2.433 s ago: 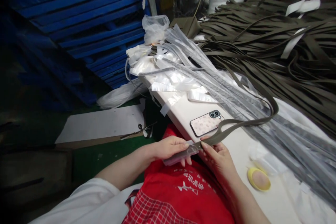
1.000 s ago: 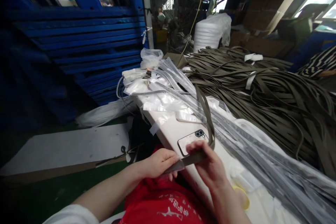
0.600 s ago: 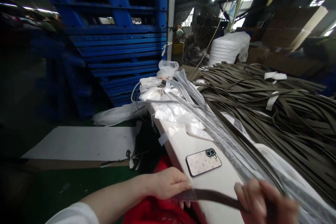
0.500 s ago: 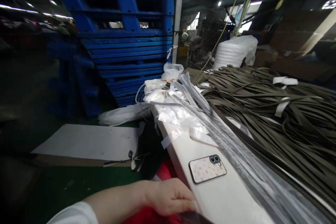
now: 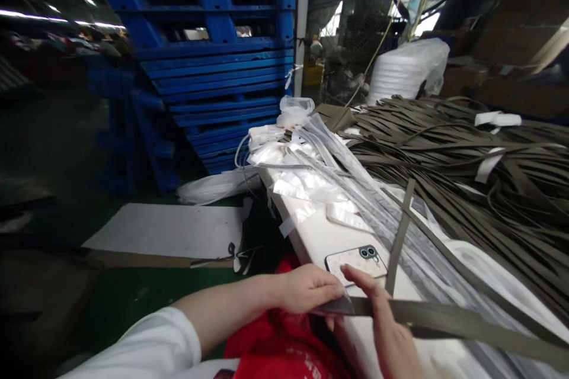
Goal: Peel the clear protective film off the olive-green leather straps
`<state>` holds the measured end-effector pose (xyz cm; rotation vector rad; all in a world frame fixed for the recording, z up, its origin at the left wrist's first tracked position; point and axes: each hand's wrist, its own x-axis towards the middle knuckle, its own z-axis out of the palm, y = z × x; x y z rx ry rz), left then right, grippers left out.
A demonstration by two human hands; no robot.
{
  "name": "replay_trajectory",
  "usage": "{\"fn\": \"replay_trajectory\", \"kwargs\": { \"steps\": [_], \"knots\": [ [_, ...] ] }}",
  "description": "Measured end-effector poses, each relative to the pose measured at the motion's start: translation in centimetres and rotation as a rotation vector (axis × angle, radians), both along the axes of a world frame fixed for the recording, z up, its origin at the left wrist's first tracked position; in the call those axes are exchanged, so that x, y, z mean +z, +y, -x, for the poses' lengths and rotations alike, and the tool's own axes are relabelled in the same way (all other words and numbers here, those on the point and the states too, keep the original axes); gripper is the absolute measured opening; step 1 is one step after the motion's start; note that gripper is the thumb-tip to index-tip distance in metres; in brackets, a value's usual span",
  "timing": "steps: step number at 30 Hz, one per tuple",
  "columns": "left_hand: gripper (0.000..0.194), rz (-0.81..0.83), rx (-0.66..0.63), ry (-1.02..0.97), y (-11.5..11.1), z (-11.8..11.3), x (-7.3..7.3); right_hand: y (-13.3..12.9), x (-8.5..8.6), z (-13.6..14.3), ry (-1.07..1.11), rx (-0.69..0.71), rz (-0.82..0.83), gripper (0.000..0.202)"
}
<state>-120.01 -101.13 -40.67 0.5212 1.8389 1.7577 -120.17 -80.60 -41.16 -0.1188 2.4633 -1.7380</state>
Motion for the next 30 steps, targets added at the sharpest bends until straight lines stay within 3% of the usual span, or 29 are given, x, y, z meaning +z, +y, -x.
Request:
{"fn": "replay_trajectory", "kwargs": {
  "steps": [3, 7, 9, 11, 16, 18, 23, 26, 30],
  "knots": [
    [0.050, 0.020, 0.001, -0.045, 0.4, 0.4, -0.9, -1.6, -0.1, -0.2, -0.253, 0.008, 0.229, 0.048],
    [0.051, 0.124, 0.007, -0.091, -0.3, 0.8, -2.5, 2.8, 0.4, 2.7, -0.345, -0.231, 0.605, 0.041],
    [0.052, 0.097, -0.024, -0.112, -0.4, 0.9, -2.8, 4.8, 0.8, 3.8, -0.340, -0.312, 0.662, 0.039],
    [0.054, 0.056, -0.049, -0.111, 0.0, 1.1, -2.7, 4.8, 0.9, 3.7, -0.336, -0.269, 0.656, 0.043],
    [0.053, 0.061, 0.012, -0.039, 1.8, 1.6, -1.4, -0.8, -0.2, 1.0, -0.318, -0.078, 0.416, 0.046],
    [0.051, 0.088, 0.031, -0.031, 1.8, 1.6, -1.4, -1.8, -0.6, 0.8, -0.347, -0.056, 0.431, 0.043],
    [0.053, 0.154, 0.031, -0.065, 0.3, 1.2, -1.9, 1.9, 0.9, 3.4, -0.304, -0.256, 0.806, 0.034],
    [0.055, 0.101, 0.020, -0.048, 0.1, 1.0, -1.5, 3.7, 2.1, 4.7, -0.192, -0.272, 0.766, 0.042],
    [0.054, 0.034, 0.049, -0.002, 1.2, 1.4, -0.2, 2.2, 1.8, 4.3, -0.068, -0.201, 0.611, 0.042]
  ]
}}
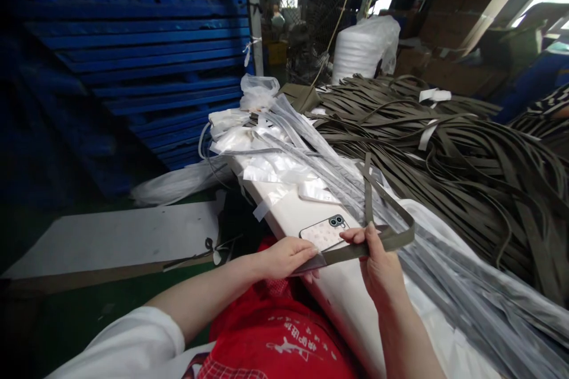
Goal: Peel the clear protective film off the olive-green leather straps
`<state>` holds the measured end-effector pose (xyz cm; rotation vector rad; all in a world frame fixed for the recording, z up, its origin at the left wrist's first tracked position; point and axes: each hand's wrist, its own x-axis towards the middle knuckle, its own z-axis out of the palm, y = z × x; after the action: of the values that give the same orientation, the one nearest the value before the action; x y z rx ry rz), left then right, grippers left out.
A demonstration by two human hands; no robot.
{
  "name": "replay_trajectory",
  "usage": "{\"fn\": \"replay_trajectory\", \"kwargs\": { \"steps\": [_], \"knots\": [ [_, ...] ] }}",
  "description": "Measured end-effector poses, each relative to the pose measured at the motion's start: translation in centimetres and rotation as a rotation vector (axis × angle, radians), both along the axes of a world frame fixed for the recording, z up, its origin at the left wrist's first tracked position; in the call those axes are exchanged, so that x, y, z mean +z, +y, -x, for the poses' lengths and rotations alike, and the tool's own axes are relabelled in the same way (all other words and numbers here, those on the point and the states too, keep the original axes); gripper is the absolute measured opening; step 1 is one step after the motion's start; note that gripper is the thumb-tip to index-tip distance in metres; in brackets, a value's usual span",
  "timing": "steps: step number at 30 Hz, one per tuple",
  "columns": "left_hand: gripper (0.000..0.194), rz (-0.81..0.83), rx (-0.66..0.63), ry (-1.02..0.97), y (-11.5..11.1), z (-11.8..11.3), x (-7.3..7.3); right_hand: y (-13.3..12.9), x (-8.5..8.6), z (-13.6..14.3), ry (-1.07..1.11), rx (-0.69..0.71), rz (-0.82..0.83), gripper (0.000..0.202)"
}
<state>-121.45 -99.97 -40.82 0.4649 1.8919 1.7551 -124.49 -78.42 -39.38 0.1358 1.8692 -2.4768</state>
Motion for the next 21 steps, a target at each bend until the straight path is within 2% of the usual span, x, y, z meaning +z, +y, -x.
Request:
{"fn": "replay_trajectory", "kwargs": {
  "steps": [4, 6, 9, 11, 12, 16, 21],
  "knots": [
    [0.052, -0.010, 0.026, 0.022, 1.3, 0.8, 0.9, -3.2, -1.3, -1.8, -0.017, 0.168, -0.242, 0.052],
    [0.052, -0.017, 0.044, 0.016, 1.5, 0.9, 0.9, -3.8, -1.2, -2.1, -0.061, 0.234, -0.248, 0.052],
    [0.054, 0.038, 0.038, -0.004, 1.0, 0.5, 0.2, -2.3, 0.0, -1.2, -0.067, 0.131, 0.037, 0.032],
    [0.054, 0.085, 0.023, -0.014, 0.4, 0.2, -0.3, -0.4, 1.3, 0.0, -0.035, 0.006, 0.219, 0.036],
    [0.054, 0.094, 0.015, -0.016, 0.2, 0.1, -0.6, 0.5, 1.8, 0.5, -0.015, -0.038, 0.248, 0.039],
    [0.054, 0.051, -0.009, 0.008, 0.2, 0.1, -0.6, 1.9, 2.8, 1.3, 0.059, -0.064, 0.103, 0.041],
    [0.059, -0.030, 0.001, 0.011, 1.4, 1.1, 1.0, 1.1, 3.4, 0.9, 0.154, -0.064, 0.010, 0.037]
  ]
}}
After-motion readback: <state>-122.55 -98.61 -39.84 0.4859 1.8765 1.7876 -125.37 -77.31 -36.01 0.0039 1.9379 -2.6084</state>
